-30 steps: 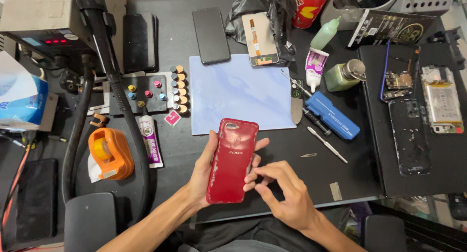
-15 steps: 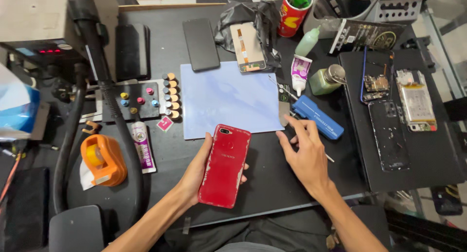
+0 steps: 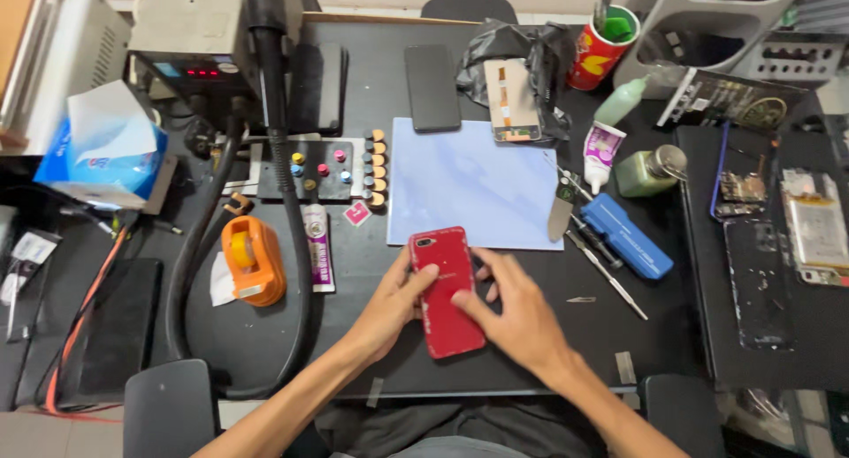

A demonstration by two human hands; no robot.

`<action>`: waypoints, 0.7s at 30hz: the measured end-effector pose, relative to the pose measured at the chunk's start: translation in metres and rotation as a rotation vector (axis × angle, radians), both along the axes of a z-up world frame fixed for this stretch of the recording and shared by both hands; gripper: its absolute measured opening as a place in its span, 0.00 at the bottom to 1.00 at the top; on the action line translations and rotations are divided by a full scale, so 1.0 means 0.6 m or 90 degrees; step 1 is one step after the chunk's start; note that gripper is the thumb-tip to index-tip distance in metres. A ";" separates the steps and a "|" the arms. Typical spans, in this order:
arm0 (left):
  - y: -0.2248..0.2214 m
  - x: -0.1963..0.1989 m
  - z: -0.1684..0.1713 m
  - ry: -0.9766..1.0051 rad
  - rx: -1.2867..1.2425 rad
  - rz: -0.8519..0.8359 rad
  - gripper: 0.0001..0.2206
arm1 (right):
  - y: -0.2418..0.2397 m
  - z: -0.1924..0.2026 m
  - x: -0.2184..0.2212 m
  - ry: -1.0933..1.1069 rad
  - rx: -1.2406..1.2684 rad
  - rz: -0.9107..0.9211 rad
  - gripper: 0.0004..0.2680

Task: The person handles internal components of a disassembled phone, organizes parts on a workbench, and uses a heat gun to apply heat to the rear panel of a red smartphone while prying the edge with a small tool.

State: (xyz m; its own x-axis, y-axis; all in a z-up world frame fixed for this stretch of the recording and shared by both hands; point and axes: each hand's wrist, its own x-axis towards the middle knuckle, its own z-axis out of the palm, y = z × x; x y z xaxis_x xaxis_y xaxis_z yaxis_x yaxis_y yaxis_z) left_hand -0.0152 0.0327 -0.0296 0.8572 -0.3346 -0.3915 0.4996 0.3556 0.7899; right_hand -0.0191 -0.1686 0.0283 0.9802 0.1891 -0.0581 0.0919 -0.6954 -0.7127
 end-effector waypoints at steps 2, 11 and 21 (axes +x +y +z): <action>0.000 -0.005 -0.011 -0.044 0.006 -0.010 0.25 | 0.023 0.002 -0.014 0.030 0.070 0.026 0.32; 0.027 0.009 -0.001 -0.118 0.028 -0.092 0.18 | 0.013 0.008 0.013 0.003 -0.034 0.124 0.42; 0.080 0.048 0.041 -0.427 0.504 0.104 0.11 | -0.032 -0.005 0.072 -0.104 -0.066 0.350 0.34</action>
